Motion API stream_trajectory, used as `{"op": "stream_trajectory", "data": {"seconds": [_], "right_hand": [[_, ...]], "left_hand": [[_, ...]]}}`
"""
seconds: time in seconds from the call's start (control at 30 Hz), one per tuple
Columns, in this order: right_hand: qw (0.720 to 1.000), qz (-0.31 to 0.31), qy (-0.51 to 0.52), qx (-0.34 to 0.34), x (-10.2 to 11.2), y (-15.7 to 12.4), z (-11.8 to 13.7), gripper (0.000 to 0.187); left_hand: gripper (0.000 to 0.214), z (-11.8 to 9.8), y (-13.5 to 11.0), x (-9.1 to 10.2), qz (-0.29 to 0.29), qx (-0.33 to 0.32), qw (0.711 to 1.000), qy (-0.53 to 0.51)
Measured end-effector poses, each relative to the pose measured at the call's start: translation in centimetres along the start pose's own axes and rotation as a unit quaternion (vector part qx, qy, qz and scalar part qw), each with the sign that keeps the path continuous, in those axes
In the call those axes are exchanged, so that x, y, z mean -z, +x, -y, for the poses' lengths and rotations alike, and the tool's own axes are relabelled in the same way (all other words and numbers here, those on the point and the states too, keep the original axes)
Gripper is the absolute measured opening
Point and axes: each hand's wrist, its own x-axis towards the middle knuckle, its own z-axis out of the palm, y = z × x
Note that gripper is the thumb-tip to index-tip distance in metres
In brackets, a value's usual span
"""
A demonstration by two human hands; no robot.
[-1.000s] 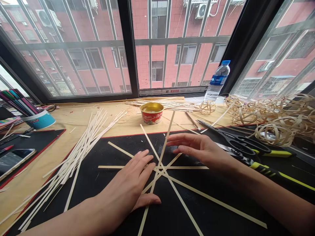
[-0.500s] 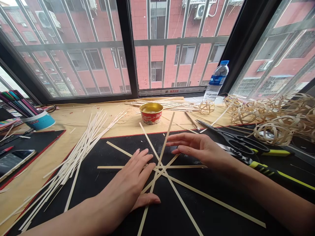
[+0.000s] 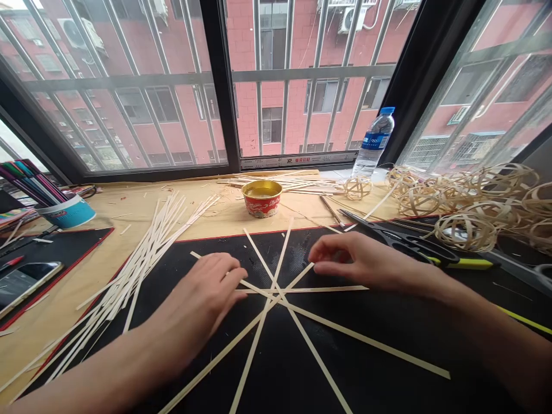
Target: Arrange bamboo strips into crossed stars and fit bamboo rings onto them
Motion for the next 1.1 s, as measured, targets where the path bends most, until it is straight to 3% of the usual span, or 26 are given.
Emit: {"op": "stream_trajectory", "data": {"seconds": [0.07, 0.17, 0.3, 0.53, 0.73, 0.93, 1.1], "right_hand": [[0.992, 0.059, -0.105, -0.028, 0.9, -0.8, 0.1, 0.029], [0.973, 0.082, -0.207, -0.054, 1.4, -1.5, 0.1, 0.022], [0.962, 0.113, -0.243, -0.051, 1.1, -1.6, 0.4, 0.010], [0.981, 0.107, -0.163, -0.008, 2.0, -2.5, 1.1, 0.013], [0.993, 0.079, -0.082, 0.039, 3.0, -4.5, 2.5, 0.019], [0.995, -0.054, -0.049, 0.074, 3.7, -6.7, 4.1, 0.025], [0.973, -0.187, -0.076, 0.110, 4.4, -8.5, 5.2, 0.022]], "left_hand": [[0.021, 0.6, -0.3, 1.2, 0.080, 0.044, 0.996, 0.016], [0.023, 1.6, -1.2, 2.2, 0.147, 0.084, 0.985, 0.028], [0.017, 2.5, -2.0, 2.3, 0.146, 0.106, 0.983, -0.031], [0.016, 3.3, -1.2, 4.1, 0.121, 0.133, 0.979, -0.094], [0.021, 2.2, -1.7, 7.9, 0.064, 0.182, 0.975, -0.110], [0.027, 0.4, -2.4, 11.0, -0.060, 0.219, 0.969, -0.097], [0.029, -1.2, -2.9, 13.2, -0.197, 0.201, 0.958, -0.061]]}}
